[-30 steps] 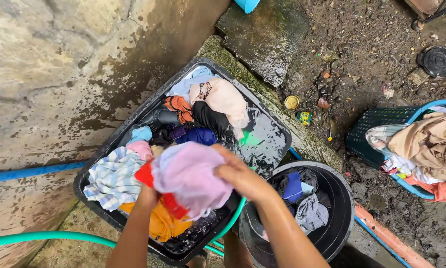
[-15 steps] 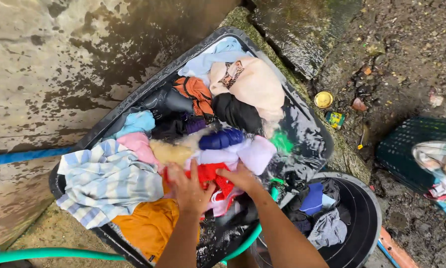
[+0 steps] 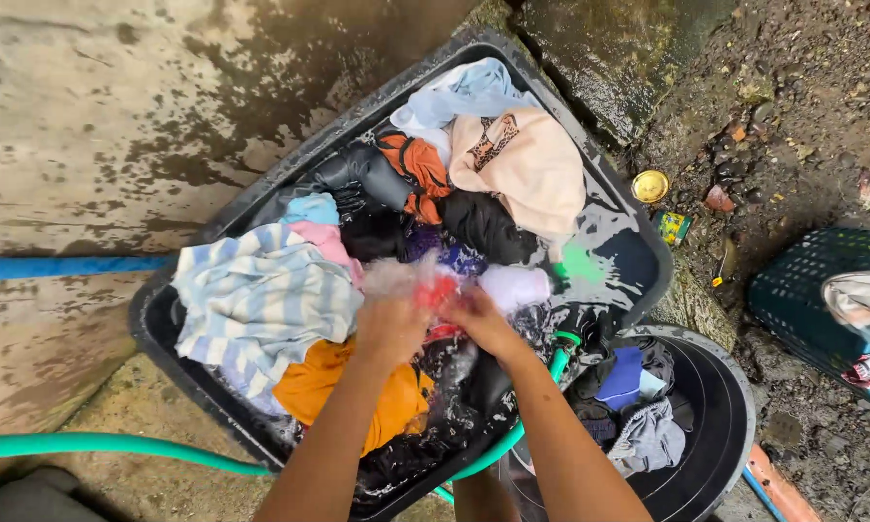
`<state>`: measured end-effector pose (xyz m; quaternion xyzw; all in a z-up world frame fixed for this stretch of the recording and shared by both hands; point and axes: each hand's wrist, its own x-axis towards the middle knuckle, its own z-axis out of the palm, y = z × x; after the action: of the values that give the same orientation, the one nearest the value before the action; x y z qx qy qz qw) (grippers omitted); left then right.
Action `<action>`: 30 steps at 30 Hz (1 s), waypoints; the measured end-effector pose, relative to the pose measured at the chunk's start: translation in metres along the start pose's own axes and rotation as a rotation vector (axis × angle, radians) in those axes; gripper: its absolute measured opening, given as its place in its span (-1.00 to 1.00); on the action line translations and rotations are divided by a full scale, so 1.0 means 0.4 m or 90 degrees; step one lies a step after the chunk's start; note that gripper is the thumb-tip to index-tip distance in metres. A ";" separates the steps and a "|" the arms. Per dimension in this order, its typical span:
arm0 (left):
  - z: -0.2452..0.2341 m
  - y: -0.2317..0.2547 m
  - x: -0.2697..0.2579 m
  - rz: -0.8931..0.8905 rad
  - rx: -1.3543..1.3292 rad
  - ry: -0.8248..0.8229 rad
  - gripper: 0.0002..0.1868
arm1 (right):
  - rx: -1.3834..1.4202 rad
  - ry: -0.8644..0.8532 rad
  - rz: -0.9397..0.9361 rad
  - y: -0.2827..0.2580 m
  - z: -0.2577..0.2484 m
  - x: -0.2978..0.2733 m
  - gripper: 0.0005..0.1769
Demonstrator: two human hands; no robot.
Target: Sorting, rinsing, and preparing laundry for a washing machine.
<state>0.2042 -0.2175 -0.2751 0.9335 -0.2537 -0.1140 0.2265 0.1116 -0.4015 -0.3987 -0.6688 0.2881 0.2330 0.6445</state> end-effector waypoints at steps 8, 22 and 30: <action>-0.557 0.414 -0.073 0.135 -0.382 0.036 -0.67 | 0.025 -0.069 -0.373 -0.433 -0.105 -0.430 0.03; -0.235 0.086 0.090 -0.033 0.047 0.116 -0.25 | -0.211 0.345 -0.083 -0.197 -0.238 -0.066 -0.59; 0.017 0.076 -0.058 -0.057 0.172 -0.292 -0.42 | -0.377 0.355 -0.210 0.433 -0.045 0.217 -0.33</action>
<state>0.1695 -0.2314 -0.2642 0.9153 -0.2696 -0.2975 0.0308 0.0546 -0.4274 -0.5831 -0.8992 0.2612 0.0104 0.3509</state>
